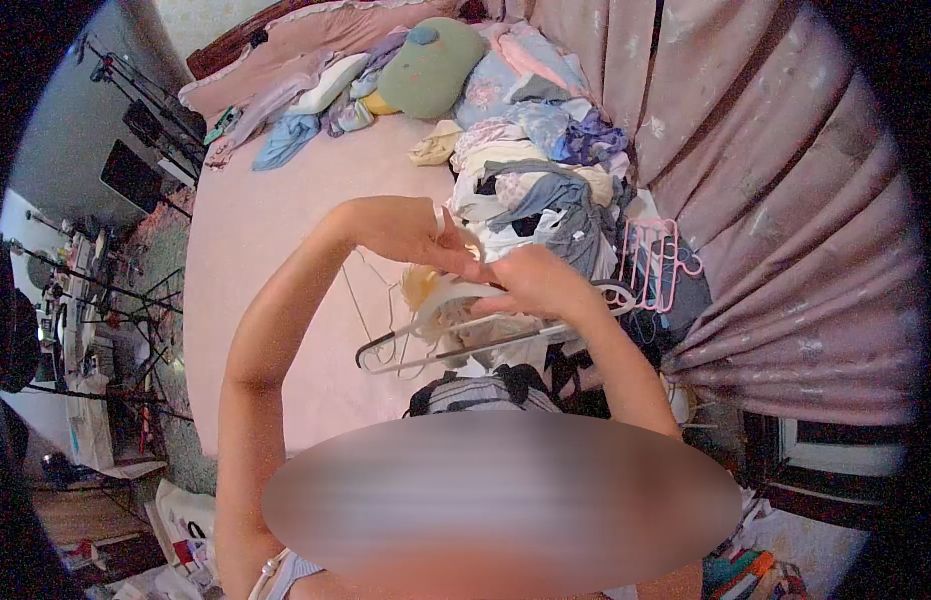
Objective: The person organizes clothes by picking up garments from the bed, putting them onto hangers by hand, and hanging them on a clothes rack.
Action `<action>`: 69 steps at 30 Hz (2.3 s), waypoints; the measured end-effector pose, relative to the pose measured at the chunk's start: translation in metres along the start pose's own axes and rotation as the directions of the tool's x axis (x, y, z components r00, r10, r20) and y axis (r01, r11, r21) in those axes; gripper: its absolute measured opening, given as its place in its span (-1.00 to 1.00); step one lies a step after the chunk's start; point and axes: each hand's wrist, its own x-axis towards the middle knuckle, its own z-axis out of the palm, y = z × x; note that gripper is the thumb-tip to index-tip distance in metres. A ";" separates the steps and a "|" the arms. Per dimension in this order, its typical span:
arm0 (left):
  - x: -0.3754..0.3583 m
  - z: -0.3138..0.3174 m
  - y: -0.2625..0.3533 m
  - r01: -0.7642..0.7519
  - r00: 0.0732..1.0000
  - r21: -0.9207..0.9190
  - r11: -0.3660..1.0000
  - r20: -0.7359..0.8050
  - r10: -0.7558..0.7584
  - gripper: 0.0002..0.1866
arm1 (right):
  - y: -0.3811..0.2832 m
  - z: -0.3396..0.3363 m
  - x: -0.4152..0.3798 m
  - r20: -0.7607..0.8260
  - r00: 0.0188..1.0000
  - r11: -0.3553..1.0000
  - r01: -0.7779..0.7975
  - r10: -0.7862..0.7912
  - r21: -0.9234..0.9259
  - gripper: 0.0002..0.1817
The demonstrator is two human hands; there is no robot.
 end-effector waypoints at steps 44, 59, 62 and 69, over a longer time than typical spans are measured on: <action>-0.091 0.222 -0.050 0.121 0.364 -0.499 0.858 -0.782 -0.506 -0.82 | -0.030 0.112 0.046 -0.062 0.974 0.890 0.225 -0.218 0.397 -0.59; -0.003 0.172 -0.025 -0.057 0.658 -0.398 0.916 -0.705 -0.266 -0.77 | -0.003 0.094 -0.024 -0.114 0.993 0.868 0.030 0.031 0.496 -0.58; 0.028 0.158 -0.016 -0.107 0.750 -0.424 0.899 -0.628 -0.206 -0.77 | 0.016 0.094 -0.060 -0.012 0.983 0.904 -0.163 0.183 0.395 -0.56; 0.103 0.077 0.007 -0.204 0.865 -0.153 0.967 -0.491 0.105 -0.73 | 0.081 0.102 -0.127 -0.426 0.812 0.852 -0.157 0.400 0.500 -0.70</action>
